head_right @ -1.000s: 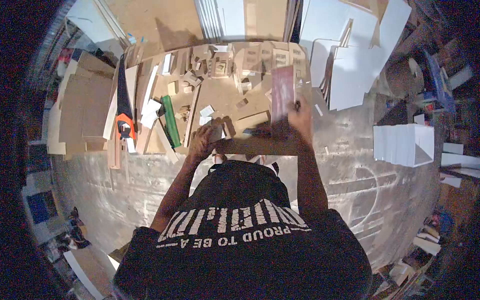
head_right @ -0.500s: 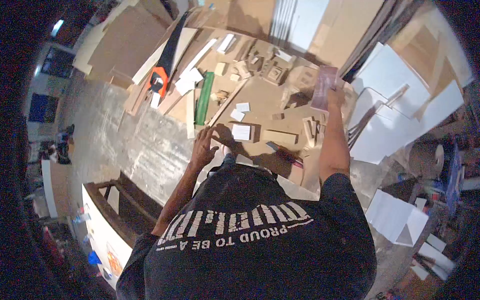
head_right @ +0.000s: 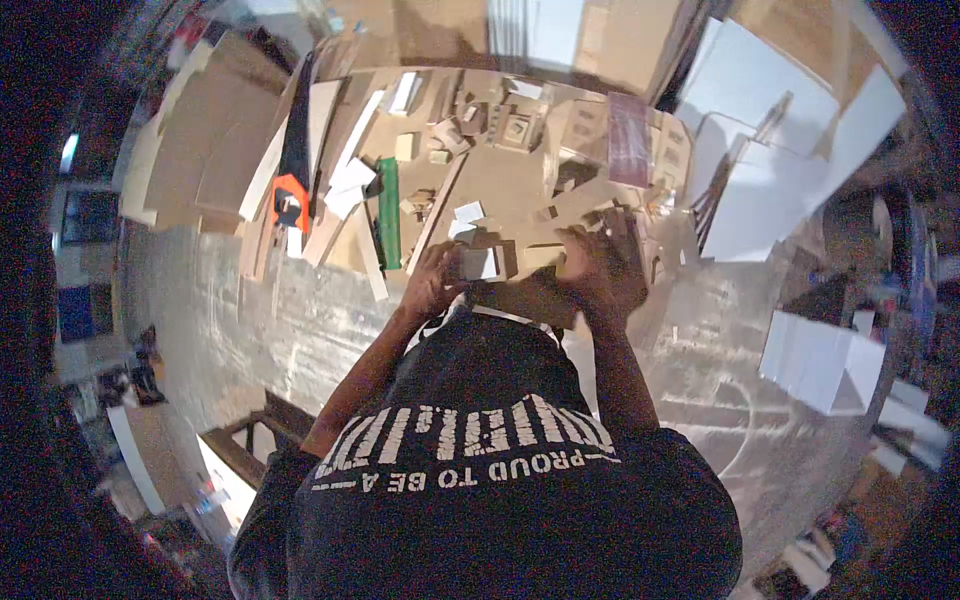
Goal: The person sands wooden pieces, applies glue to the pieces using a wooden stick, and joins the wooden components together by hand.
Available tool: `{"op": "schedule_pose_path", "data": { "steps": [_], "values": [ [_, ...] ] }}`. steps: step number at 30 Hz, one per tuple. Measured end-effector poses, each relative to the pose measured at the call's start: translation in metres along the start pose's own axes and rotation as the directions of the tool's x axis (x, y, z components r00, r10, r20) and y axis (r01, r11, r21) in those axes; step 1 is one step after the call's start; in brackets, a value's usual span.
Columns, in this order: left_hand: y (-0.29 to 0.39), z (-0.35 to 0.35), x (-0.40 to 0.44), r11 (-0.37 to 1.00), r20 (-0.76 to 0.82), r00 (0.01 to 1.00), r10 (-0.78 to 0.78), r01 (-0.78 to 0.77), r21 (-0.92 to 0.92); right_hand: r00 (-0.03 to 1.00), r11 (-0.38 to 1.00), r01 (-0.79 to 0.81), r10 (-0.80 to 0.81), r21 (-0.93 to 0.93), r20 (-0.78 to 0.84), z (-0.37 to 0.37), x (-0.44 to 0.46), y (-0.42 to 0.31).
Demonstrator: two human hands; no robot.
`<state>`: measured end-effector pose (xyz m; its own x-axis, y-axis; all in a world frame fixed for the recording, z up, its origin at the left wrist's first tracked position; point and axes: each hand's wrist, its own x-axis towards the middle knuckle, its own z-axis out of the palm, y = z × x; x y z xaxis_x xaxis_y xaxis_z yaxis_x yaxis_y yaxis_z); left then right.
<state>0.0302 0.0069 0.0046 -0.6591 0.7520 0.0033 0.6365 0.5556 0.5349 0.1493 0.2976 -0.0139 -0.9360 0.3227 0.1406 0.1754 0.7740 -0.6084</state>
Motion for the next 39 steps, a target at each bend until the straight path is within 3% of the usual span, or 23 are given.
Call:
{"op": "schedule_pose_path", "data": {
  "steps": [3, 4, 7, 11, 14, 17, 20, 24, 27, 30, 33, 36, 39],
  "values": [
    [-0.012, 0.013, 0.021, 0.989, 0.302, 0.953, -0.027, -0.017, 0.144, 0.998, 0.974, 0.007, 0.006, -0.227, 0.055, 0.014, -0.024, 0.021],
    [-0.013, 0.012, 0.023, 0.984, 0.288, 0.958, 0.006, -0.057, 0.169, 0.997, 0.952, 0.018, 0.004, -0.306, 0.071, 0.013, -0.026, 0.018],
    [-0.023, 0.005, 0.029, 0.986, 0.286, 0.947, 0.146, -0.164, 0.040, 0.983, 0.944, -0.152, 0.176, -0.292, 0.059, -0.001, -0.029, -0.014],
    [-0.052, 0.012, 0.036, 0.961, 0.172, 0.947, 0.271, -0.256, -0.102, 0.984, 0.881, -0.163, 0.178, -0.444, -0.007, 0.028, -0.029, 0.007],
    [-0.060, 0.005, 0.043, 0.956, 0.098, 0.958, 0.269, -0.254, -0.145, 0.971, 0.907, -0.237, 0.223, -0.347, -0.080, -0.003, -0.026, -0.042],
    [-0.068, -0.011, 0.067, 0.948, 0.032, 0.954, 0.300, -0.294, -0.121, 0.917, 0.897, -0.398, 0.391, -0.190, -0.077, 0.003, -0.032, -0.044],
    [-0.079, -0.010, 0.095, 0.956, -0.029, 0.955, 0.294, -0.294, 0.010, 0.902, 0.916, -0.396, 0.376, -0.059, -0.211, 0.010, -0.045, -0.068],
    [-0.076, -0.013, 0.110, 0.945, -0.003, 0.956, 0.294, -0.291, 0.148, 0.920, 0.912, -0.382, 0.360, -0.148, -0.153, 0.018, -0.051, -0.082],
    [-0.073, -0.010, 0.100, 0.912, -0.083, 0.934, 0.347, -0.315, 0.262, 0.912, 0.918, -0.397, 0.394, -0.008, -0.119, 0.022, -0.060, -0.077],
    [-0.070, -0.009, 0.072, 0.975, 0.138, 0.978, 0.155, -0.174, 0.137, 0.892, 0.888, -0.450, 0.452, 0.099, -0.002, 0.012, -0.056, -0.085],
    [-0.031, -0.034, 0.027, 0.995, 0.362, 0.930, -0.062, 0.028, 0.099, 0.931, 0.935, -0.319, 0.340, 0.157, -0.131, 0.020, -0.047, -0.085],
    [-0.063, 0.005, 0.008, 0.979, 0.270, 0.953, 0.140, -0.092, -0.184, 0.986, 0.980, -0.165, 0.160, -0.113, -0.048, 0.044, -0.033, -0.055],
    [-0.074, 0.022, 0.013, 0.926, 0.100, 0.937, 0.336, -0.308, -0.219, 0.984, 0.993, 0.119, -0.120, -0.014, -0.132, 0.045, -0.009, -0.071]
  ]
}}
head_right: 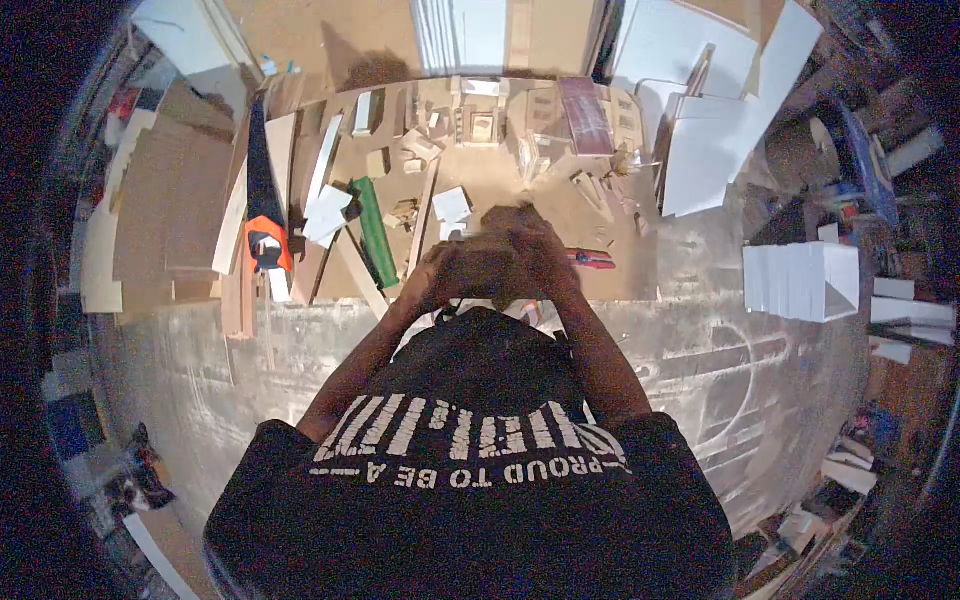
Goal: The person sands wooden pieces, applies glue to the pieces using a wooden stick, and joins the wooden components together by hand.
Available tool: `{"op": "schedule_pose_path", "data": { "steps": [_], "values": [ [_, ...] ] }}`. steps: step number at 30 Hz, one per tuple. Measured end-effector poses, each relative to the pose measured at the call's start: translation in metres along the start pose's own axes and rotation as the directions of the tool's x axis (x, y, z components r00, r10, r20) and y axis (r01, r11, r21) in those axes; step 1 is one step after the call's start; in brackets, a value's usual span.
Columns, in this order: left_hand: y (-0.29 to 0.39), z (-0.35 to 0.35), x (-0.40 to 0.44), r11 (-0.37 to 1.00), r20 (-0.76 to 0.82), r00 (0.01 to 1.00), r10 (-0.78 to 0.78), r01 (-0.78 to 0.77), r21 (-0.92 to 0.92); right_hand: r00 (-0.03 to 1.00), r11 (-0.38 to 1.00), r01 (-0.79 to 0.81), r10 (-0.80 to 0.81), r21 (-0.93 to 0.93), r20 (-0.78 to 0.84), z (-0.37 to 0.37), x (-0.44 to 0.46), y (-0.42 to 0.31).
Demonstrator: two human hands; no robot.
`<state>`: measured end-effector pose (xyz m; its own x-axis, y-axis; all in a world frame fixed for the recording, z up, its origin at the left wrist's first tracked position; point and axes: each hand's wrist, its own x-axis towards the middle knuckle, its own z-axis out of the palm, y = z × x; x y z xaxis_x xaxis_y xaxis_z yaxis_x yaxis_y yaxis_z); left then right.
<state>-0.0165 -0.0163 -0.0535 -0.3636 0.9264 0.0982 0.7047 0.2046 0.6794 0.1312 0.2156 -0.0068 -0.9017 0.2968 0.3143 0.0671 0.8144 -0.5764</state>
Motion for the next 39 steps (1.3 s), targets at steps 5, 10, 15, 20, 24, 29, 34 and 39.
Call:
{"op": "schedule_pose_path", "data": {
  "steps": [5, 10, 15, 20, 24, 29, 34, 39],
  "values": [
    [0.020, -0.007, 0.006, 0.953, 0.038, 0.969, -0.245, 0.248, -0.173, 0.949, 0.998, 0.030, -0.044, 0.049, 0.311, 0.042, -0.004, 0.027],
    [0.023, -0.003, 0.006, 0.985, -0.052, 0.985, -0.167, 0.164, -0.061, 0.919, 0.959, -0.020, -0.093, 0.283, 0.382, 0.009, 0.014, -0.005],
    [0.010, 0.004, 0.014, 0.956, 0.026, 0.961, -0.274, 0.276, -0.101, 0.853, 0.918, -0.129, -0.090, 0.375, 0.514, 0.045, 0.008, 0.060],
    [0.003, 0.008, 0.007, 0.982, -0.069, 0.982, -0.178, 0.173, -0.071, 0.896, 0.943, -0.149, 0.002, 0.297, 0.445, 0.030, 0.000, 0.051],
    [-0.005, 0.014, 0.003, 0.989, -0.101, 0.986, -0.131, 0.124, -0.075, 0.946, 0.893, -0.228, 0.110, 0.387, 0.303, 0.021, 0.004, 0.034],
    [0.009, 0.004, 0.002, 0.977, -0.067, 0.979, -0.191, 0.184, -0.106, 0.971, 0.947, -0.072, -0.004, 0.313, 0.237, 0.023, -0.011, 0.025],
    [0.006, -0.005, 0.003, 0.886, 0.092, 0.955, -0.282, 0.296, -0.357, 0.970, 0.945, -0.030, -0.051, 0.326, 0.237, 0.037, -0.023, 0.038],
    [0.000, -0.007, 0.010, 0.756, 0.024, 0.962, -0.272, 0.229, -0.613, 0.953, 0.932, -0.164, 0.066, 0.322, 0.296, 0.040, -0.023, 0.044]
  ]
}}
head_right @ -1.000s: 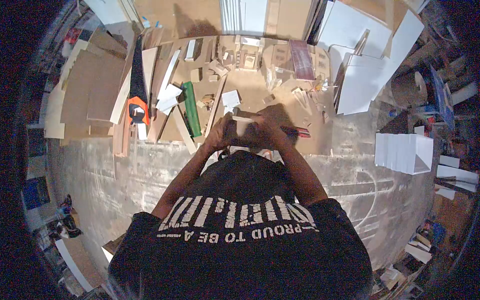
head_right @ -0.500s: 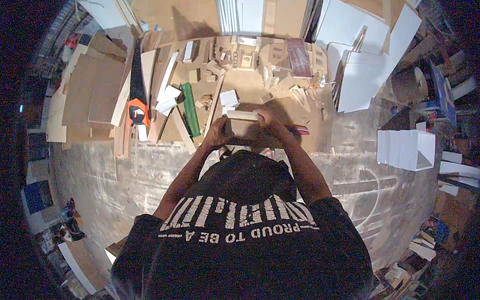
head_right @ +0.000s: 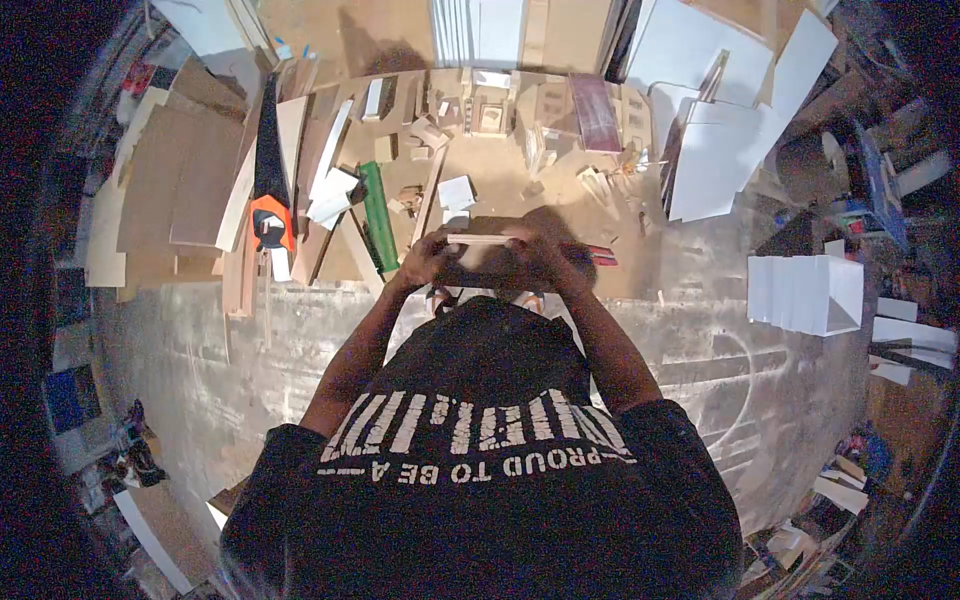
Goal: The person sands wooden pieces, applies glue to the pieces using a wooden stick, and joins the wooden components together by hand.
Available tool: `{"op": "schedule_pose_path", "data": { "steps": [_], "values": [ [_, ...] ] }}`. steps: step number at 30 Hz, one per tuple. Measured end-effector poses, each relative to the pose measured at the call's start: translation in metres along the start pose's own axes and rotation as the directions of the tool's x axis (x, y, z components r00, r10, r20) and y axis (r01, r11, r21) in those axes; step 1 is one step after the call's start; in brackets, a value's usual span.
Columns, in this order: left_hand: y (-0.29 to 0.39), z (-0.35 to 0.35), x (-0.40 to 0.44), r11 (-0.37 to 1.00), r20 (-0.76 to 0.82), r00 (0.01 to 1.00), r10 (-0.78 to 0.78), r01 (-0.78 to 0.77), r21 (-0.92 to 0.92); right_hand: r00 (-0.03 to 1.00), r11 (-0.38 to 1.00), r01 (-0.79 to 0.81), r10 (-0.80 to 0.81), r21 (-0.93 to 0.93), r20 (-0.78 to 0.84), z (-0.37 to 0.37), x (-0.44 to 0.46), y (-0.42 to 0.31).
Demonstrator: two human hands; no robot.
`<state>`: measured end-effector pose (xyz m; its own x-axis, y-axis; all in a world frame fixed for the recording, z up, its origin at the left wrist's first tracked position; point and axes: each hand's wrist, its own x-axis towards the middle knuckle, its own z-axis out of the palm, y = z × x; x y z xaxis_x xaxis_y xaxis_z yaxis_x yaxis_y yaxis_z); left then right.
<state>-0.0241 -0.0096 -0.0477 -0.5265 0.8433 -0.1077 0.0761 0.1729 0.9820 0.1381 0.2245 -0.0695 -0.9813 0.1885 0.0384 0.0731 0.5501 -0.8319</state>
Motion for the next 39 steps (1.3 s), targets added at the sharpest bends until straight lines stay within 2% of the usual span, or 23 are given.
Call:
{"op": "schedule_pose_path", "data": {
  "steps": [3, 6, 9, 12, 18, 21, 24, 26, 27, 28, 29, 30, 31, 32, 33, 35, 36, 39],
  "values": [
    [0.007, 0.000, 0.000, 0.964, 0.012, 0.965, -0.263, 0.263, -0.044, 0.999, 0.994, -0.032, 0.036, 0.109, -0.034, 0.006, -0.003, 0.001],
    [0.020, -0.004, 0.002, 0.965, 0.043, 0.967, -0.250, 0.253, -0.073, 0.996, 0.998, -0.041, 0.045, 0.053, -0.077, 0.011, -0.008, 0.001],
    [0.019, -0.015, 0.009, 0.945, 0.086, 0.956, -0.281, 0.260, 0.198, 0.984, 0.984, -0.171, 0.173, 0.042, -0.039, 0.009, -0.009, -0.012],
    [0.029, -0.018, 0.009, 0.917, 0.110, 0.921, -0.373, 0.349, 0.192, 0.984, 0.985, -0.170, 0.172, 0.037, -0.056, 0.006, -0.008, -0.024],
    [0.021, -0.024, 0.014, 0.923, 0.113, 0.936, -0.334, 0.301, 0.238, 0.947, 0.934, -0.320, 0.318, 0.156, 0.042, 0.000, -0.007, -0.045],
    [0.018, -0.026, 0.016, 0.926, 0.184, 0.925, -0.333, 0.284, 0.248, 0.976, 0.975, -0.217, 0.218, 0.051, -0.021, 0.005, -0.009, -0.032],
    [0.021, -0.023, 0.004, 0.980, 0.136, 0.971, -0.195, 0.197, -0.005, 0.984, 0.984, -0.170, 0.168, -0.043, -0.059, 0.010, -0.012, -0.022],
    [-0.004, -0.028, -0.001, 0.992, 0.157, 0.980, -0.122, 0.117, 0.040, 0.986, 0.991, -0.052, 0.031, -0.124, -0.163, -0.004, -0.022, -0.022],
    [-0.014, -0.030, -0.006, 0.995, 0.165, 0.982, -0.089, 0.079, 0.061, 0.970, 0.996, -0.084, 0.084, 0.008, -0.228, -0.014, -0.028, -0.026],
    [0.018, -0.025, -0.015, 0.993, 0.111, 0.990, -0.090, 0.080, 0.090, 0.947, 0.985, -0.097, 0.136, 0.144, -0.291, -0.024, -0.033, -0.032],
    [0.013, -0.021, -0.017, 0.994, 0.092, 0.994, -0.059, 0.050, 0.093, 0.891, 0.880, -0.164, 0.326, 0.445, -0.317, -0.036, -0.038, -0.036],
    [0.005, -0.017, -0.018, 0.995, 0.074, 0.997, -0.027, 0.020, 0.097, 0.814, 0.685, -0.188, 0.510, 0.704, -0.278, -0.046, -0.045, -0.039],
    [0.012, -0.010, -0.020, 0.995, 0.056, 0.998, 0.004, -0.009, 0.102, 0.798, 0.695, -0.206, 0.527, 0.689, -0.294, -0.053, -0.053, -0.036],
    [0.020, -0.006, -0.024, 0.954, 0.026, 0.997, -0.074, 0.063, 0.292, 0.781, 0.705, -0.222, 0.542, 0.674, -0.309, -0.060, -0.060, -0.034],
    [0.013, 0.000, -0.023, 0.961, 0.022, 1.000, -0.004, -0.002, 0.277, 0.767, 0.715, -0.236, 0.554, 0.658, -0.326, -0.066, -0.066, -0.032],
    [-0.007, 0.009, -0.022, 0.959, 0.006, 0.990, 0.138, -0.135, 0.250, 0.805, 0.725, -0.295, 0.540, 0.622, -0.247, -0.075, -0.077, -0.036],
    [0.003, 0.009, -0.023, 0.875, -0.010, 0.986, 0.169, -0.145, 0.461, 0.822, 0.732, -0.322, 0.531, 0.600, -0.207, -0.079, -0.083, -0.036],
    [0.025, 0.021, -0.037, 0.849, -0.042, 0.999, 0.017, 0.008, 0.529, 0.865, 0.833, -0.324, 0.453, 0.449, -0.217, -0.067, -0.097, -0.004]
  ]
}}
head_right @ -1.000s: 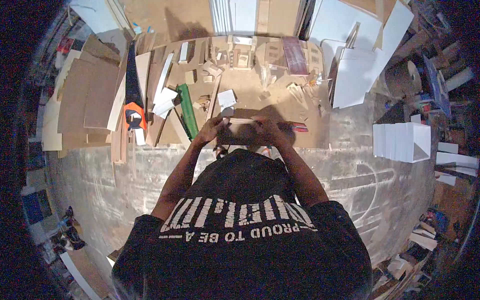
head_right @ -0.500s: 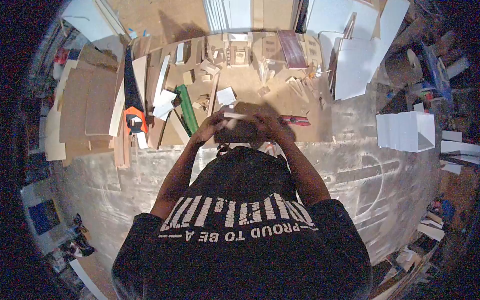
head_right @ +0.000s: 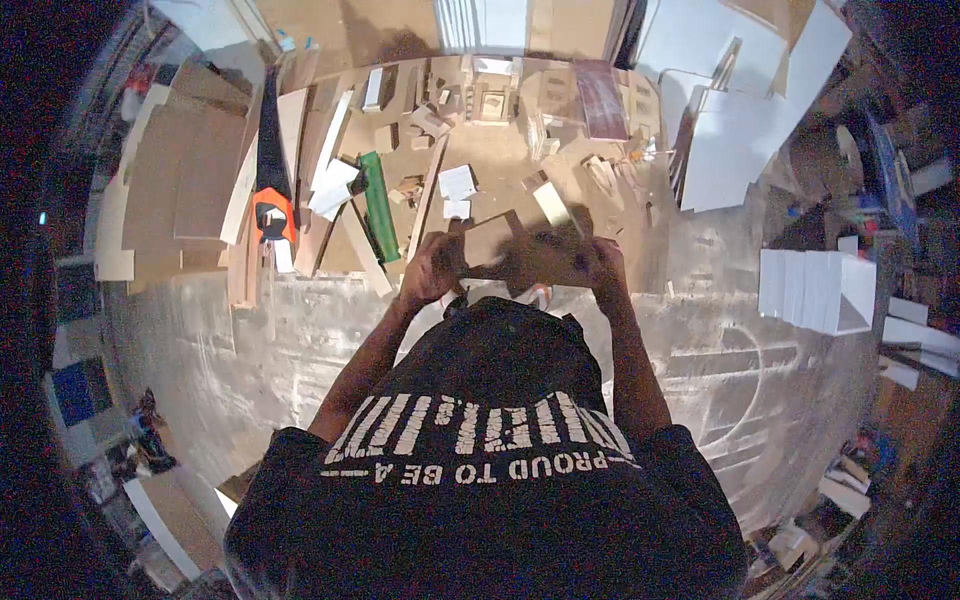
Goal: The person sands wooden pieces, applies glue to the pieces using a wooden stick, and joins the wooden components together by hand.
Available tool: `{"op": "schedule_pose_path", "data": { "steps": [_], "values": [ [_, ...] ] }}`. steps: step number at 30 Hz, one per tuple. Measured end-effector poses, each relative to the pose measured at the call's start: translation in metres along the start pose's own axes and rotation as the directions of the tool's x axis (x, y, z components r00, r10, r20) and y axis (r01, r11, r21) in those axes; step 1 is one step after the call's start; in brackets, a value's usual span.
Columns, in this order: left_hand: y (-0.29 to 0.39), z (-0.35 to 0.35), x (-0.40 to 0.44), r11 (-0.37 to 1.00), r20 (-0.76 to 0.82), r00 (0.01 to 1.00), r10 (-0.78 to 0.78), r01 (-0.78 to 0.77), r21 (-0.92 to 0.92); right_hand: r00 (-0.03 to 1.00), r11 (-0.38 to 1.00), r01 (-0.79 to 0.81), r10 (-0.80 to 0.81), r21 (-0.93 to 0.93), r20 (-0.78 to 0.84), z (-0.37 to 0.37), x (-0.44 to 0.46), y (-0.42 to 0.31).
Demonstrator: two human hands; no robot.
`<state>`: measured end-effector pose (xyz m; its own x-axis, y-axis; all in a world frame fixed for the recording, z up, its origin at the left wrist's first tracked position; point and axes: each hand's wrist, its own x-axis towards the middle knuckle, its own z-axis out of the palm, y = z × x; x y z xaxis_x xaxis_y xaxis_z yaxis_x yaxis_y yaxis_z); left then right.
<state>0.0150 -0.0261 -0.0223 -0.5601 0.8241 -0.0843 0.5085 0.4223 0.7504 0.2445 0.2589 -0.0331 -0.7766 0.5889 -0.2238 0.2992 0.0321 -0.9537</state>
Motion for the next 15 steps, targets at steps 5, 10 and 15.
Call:
{"op": "schedule_pose_path", "data": {
  "steps": [5, 10, 15],
  "values": [
    [0.043, 0.029, -0.027, 0.956, -0.072, 0.953, -0.293, 0.292, -0.016, 0.988, 0.981, -0.146, 0.137, 0.127, 0.072, 0.013, -0.012, -0.019],
    [0.056, 0.039, -0.029, 0.895, 0.039, 0.929, -0.368, 0.365, -0.256, 0.983, 0.997, 0.019, -0.003, -0.081, 0.185, 0.009, 0.003, 0.016],
    [0.077, 0.027, 0.009, 0.967, 0.002, 0.999, 0.032, -0.031, 0.253, 0.969, 0.967, 0.189, -0.156, -0.169, 0.190, 0.011, 0.011, -0.009]
  ]
}}
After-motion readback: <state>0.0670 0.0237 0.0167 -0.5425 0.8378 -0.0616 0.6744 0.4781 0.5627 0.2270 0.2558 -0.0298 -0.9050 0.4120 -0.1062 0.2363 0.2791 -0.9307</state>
